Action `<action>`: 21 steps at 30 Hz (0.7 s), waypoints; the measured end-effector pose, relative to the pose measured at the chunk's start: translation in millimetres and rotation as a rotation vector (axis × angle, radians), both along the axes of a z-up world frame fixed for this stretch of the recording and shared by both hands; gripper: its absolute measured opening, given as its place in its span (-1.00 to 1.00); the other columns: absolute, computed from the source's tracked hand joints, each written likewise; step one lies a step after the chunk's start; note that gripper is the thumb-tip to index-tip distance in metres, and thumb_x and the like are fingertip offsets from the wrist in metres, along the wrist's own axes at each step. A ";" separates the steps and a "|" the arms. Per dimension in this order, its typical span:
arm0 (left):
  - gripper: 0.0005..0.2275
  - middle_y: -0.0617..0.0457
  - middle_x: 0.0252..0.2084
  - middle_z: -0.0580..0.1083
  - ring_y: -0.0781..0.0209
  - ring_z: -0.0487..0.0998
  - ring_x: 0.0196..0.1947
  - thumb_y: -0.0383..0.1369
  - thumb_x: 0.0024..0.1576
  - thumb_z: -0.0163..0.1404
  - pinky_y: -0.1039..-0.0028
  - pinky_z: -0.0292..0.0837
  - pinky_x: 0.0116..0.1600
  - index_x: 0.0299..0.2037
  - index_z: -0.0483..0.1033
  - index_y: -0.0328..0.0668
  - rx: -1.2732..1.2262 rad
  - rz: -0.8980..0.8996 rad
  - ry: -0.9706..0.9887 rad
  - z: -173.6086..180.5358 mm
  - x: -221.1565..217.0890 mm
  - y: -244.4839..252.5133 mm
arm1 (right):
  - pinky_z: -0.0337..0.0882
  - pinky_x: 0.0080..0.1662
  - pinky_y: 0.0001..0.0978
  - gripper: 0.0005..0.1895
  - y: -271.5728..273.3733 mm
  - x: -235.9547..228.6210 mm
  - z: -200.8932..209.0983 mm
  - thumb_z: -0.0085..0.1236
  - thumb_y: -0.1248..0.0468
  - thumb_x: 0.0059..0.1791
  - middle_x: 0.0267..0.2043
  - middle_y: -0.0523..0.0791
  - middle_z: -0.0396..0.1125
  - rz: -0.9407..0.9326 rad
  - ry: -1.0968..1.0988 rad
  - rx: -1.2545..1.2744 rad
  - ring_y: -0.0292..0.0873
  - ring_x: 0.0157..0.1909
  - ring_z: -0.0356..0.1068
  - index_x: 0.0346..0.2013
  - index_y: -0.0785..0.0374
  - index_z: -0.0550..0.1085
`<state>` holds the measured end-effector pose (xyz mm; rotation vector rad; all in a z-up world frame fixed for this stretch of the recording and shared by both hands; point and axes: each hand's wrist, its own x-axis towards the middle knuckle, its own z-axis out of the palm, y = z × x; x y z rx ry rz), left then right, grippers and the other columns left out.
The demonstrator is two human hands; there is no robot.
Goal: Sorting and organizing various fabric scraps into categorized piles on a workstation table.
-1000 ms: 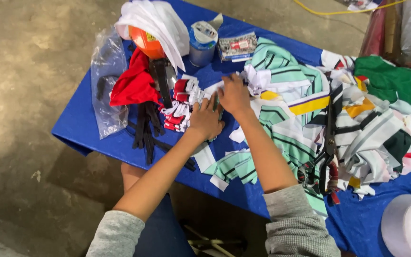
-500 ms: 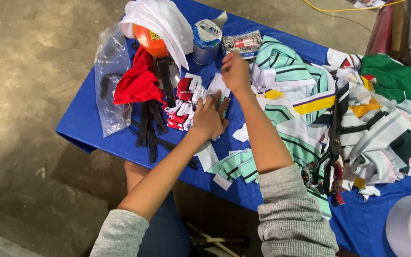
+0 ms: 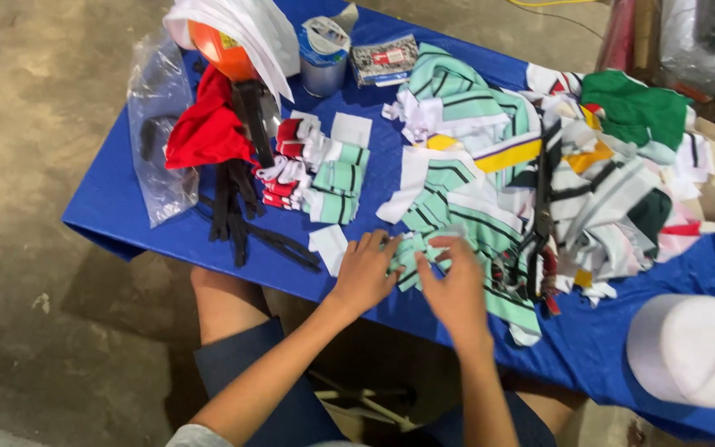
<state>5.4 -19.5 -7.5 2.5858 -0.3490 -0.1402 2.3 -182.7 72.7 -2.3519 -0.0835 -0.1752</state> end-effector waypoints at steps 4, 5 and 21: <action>-0.55 -0.03 0.02 0.39 -0.02 0.36 0.06 -0.30 0.09 0.16 0.26 0.24 0.01 0.21 0.44 -0.12 -0.084 0.063 -0.033 6.4 -11.9 -9.1 | 0.56 -0.09 0.05 -0.58 5.9 -29.7 -22.7 0.23 0.25 0.01 -0.02 0.19 0.35 0.028 0.121 -0.041 0.25 -0.01 0.48 0.07 0.43 0.41; -0.62 -0.01 -0.01 0.38 0.02 0.35 0.04 -0.33 0.13 0.15 0.29 0.22 -0.01 0.16 0.46 -0.14 -0.104 0.073 -0.080 7.8 -10.0 -9.2 | 0.58 -0.10 0.03 -0.58 8.4 -28.5 -24.1 0.20 0.24 0.04 -0.02 0.18 0.32 0.012 0.176 -0.002 0.25 0.02 0.47 0.09 0.47 0.40; -0.83 -0.20 -0.02 0.58 -0.22 0.50 0.19 -0.40 0.21 0.12 0.06 0.32 0.23 -0.06 0.60 -0.29 -0.766 0.030 0.167 72.9 -34.5 -10.7 | 0.45 0.08 -0.18 -0.80 -20.5 -43.6 -0.5 0.37 0.29 -0.10 -0.23 -0.16 0.56 -0.064 -0.032 0.232 -0.06 0.02 0.54 -0.25 0.06 0.51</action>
